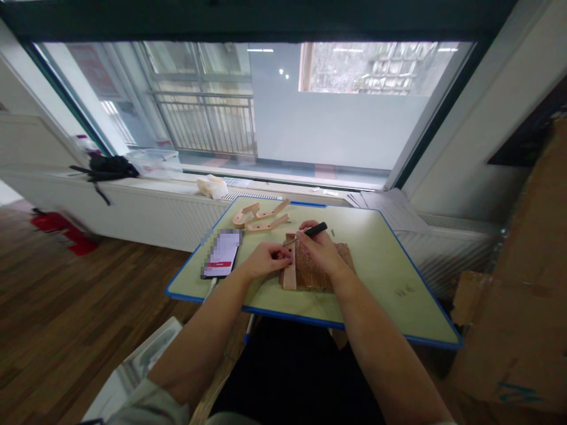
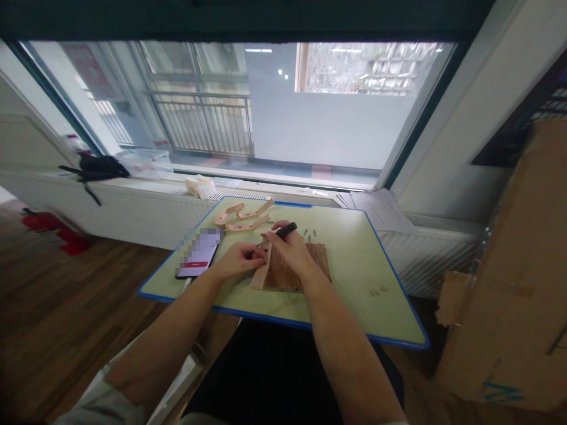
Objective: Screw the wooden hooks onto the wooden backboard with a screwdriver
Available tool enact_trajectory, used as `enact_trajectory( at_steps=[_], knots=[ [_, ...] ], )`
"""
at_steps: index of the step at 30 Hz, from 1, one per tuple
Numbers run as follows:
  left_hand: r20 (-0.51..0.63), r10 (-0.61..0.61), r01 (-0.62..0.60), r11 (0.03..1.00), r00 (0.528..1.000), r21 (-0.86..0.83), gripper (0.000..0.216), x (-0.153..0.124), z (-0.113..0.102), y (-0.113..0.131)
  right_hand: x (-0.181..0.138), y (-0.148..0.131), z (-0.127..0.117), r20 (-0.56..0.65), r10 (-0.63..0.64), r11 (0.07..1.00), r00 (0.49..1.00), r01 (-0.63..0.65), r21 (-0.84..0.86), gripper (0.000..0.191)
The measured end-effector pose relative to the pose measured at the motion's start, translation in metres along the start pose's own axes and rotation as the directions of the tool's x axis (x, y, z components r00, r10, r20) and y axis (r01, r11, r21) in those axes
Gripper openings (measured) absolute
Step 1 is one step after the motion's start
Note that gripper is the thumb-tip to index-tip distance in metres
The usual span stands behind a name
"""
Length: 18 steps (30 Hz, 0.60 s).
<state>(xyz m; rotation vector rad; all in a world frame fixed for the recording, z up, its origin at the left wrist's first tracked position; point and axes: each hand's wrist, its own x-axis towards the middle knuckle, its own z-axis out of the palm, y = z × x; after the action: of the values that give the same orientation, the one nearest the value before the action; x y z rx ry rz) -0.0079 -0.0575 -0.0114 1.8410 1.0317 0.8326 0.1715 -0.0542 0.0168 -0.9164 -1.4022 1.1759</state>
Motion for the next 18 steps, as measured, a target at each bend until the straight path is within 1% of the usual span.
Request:
enact_trajectory(
  at_steps=[3, 6, 9, 11, 14, 18],
  knots=[
    [0.008, -0.007, 0.007, 1.000, 1.000, -0.029, 0.022, 0.0001, 0.0008, -0.0005, 0.0015, -0.0020, -0.0013, -0.024, 0.008, 1.000, 1.000, -0.008, 0.028, 0.032],
    [0.002, -0.002, 0.002, 0.997, 1.000, -0.072, 0.021, 0.0002, 0.0011, -0.0004, 0.0026, -0.0042, -0.0037, -0.047, 0.067, 0.993, 0.997, -0.062, 0.102, 0.034],
    [0.000, 0.004, -0.004, 0.996, 1.000, -0.087, 0.021, 0.0007, 0.0010, -0.0022, 0.0022, -0.0075, -0.0054, -0.026, 0.115, 0.969, 0.993, -0.107, 0.224, 0.030],
    [-0.005, 0.009, -0.009, 0.997, 1.000, -0.077, 0.020, 0.0009, 0.0011, -0.0041, 0.0017, -0.0090, -0.0058, -0.020, 0.125, 0.960, 0.992, -0.116, 0.254, 0.026],
    [0.007, 0.008, -0.008, 0.998, 1.000, -0.068, 0.021, 0.0010, 0.0017, -0.0064, 0.0015, -0.0088, -0.0054, -0.014, 0.099, 0.981, 0.995, -0.095, 0.168, 0.026],
    [0.031, -0.018, 0.020, 0.996, 0.999, -0.084, 0.024, 0.0012, 0.0022, -0.0071, 0.0022, -0.0056, -0.0047, 0.024, 0.001, 1.000, 1.000, -0.002, 0.025, 0.023]
  ],
)
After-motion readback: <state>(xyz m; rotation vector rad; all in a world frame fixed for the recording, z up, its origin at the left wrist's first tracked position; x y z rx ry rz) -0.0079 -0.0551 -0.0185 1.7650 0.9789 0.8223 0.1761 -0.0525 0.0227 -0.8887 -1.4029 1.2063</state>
